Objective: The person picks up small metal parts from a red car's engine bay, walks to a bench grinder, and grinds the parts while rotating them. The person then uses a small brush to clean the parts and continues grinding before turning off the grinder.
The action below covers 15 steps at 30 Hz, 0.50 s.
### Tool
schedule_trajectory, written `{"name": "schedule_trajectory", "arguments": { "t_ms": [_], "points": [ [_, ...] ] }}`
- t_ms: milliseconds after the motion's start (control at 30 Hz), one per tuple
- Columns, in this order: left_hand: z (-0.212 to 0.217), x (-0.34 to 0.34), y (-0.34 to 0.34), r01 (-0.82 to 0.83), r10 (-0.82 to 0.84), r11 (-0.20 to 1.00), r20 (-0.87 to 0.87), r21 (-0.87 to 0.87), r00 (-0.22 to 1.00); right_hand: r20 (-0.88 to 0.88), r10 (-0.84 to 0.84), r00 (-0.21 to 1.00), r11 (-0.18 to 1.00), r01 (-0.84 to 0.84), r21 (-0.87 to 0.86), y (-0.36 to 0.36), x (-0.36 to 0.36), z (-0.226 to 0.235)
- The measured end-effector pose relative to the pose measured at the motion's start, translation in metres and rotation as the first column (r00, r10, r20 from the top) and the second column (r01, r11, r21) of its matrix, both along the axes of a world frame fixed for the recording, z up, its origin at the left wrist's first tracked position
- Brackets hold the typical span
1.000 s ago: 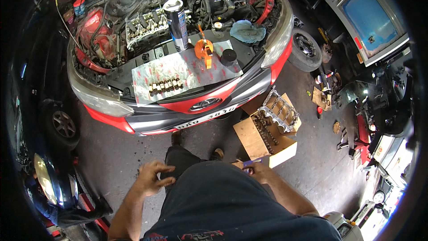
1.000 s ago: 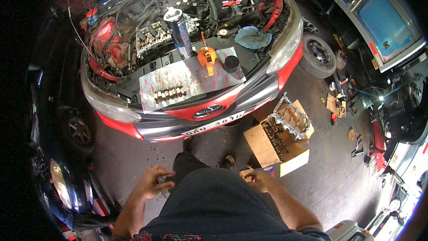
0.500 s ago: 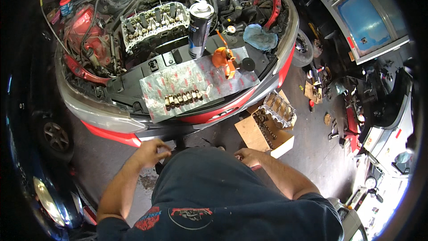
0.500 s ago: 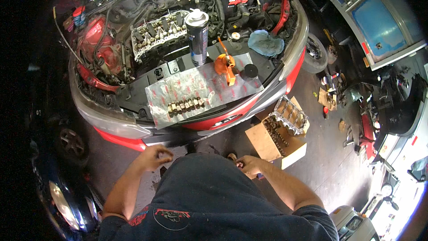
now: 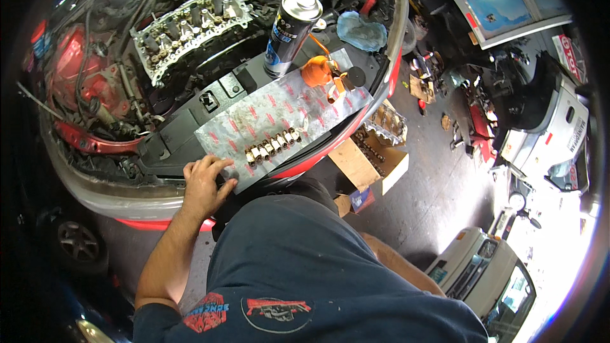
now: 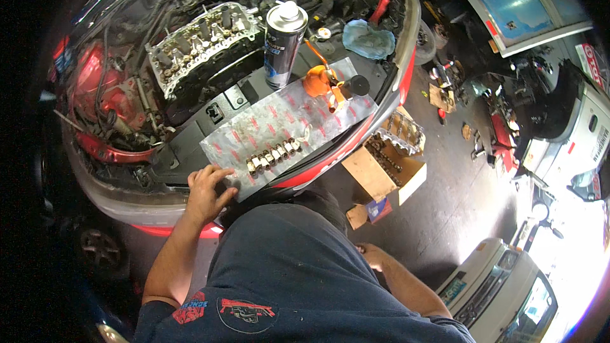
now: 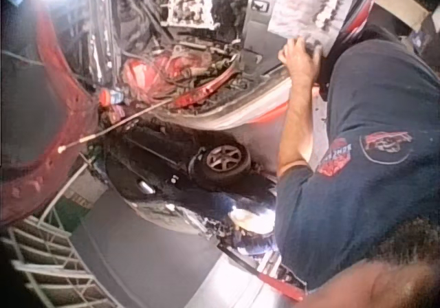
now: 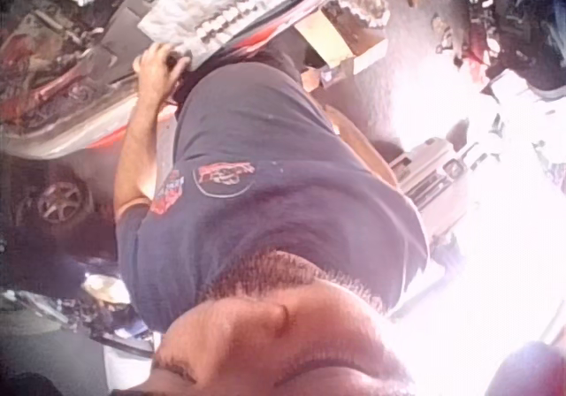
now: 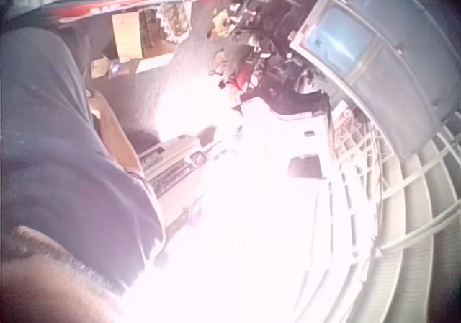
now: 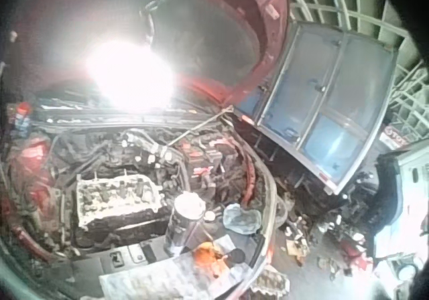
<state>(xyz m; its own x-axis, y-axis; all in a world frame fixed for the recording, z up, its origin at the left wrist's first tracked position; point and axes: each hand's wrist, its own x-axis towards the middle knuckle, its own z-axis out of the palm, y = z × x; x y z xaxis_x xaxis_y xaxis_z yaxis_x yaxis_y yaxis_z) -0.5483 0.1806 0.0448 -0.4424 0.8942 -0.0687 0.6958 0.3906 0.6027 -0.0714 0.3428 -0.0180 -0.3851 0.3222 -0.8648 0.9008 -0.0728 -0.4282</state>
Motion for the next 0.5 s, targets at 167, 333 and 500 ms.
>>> {"name": "schedule_trajectory", "arguments": {
  "t_ms": [167,333,500],
  "points": [
    [-0.016,-0.004,0.034,0.031,-0.029,0.99,-0.02,0.139,0.999,0.131,-0.282,0.95,0.953,0.293,-0.075,-0.052,0.001,0.029],
    [-0.025,0.0,0.041,0.065,-0.065,0.998,-0.026,0.01,0.998,0.203,-0.421,0.884,0.889,0.446,-0.103,-0.07,-0.009,0.047],
    [-0.029,-0.004,0.037,0.079,-0.079,0.997,-0.04,-0.003,0.996,0.232,-0.481,0.846,0.844,0.518,-0.14,-0.066,-0.022,0.051]
  ]
}}
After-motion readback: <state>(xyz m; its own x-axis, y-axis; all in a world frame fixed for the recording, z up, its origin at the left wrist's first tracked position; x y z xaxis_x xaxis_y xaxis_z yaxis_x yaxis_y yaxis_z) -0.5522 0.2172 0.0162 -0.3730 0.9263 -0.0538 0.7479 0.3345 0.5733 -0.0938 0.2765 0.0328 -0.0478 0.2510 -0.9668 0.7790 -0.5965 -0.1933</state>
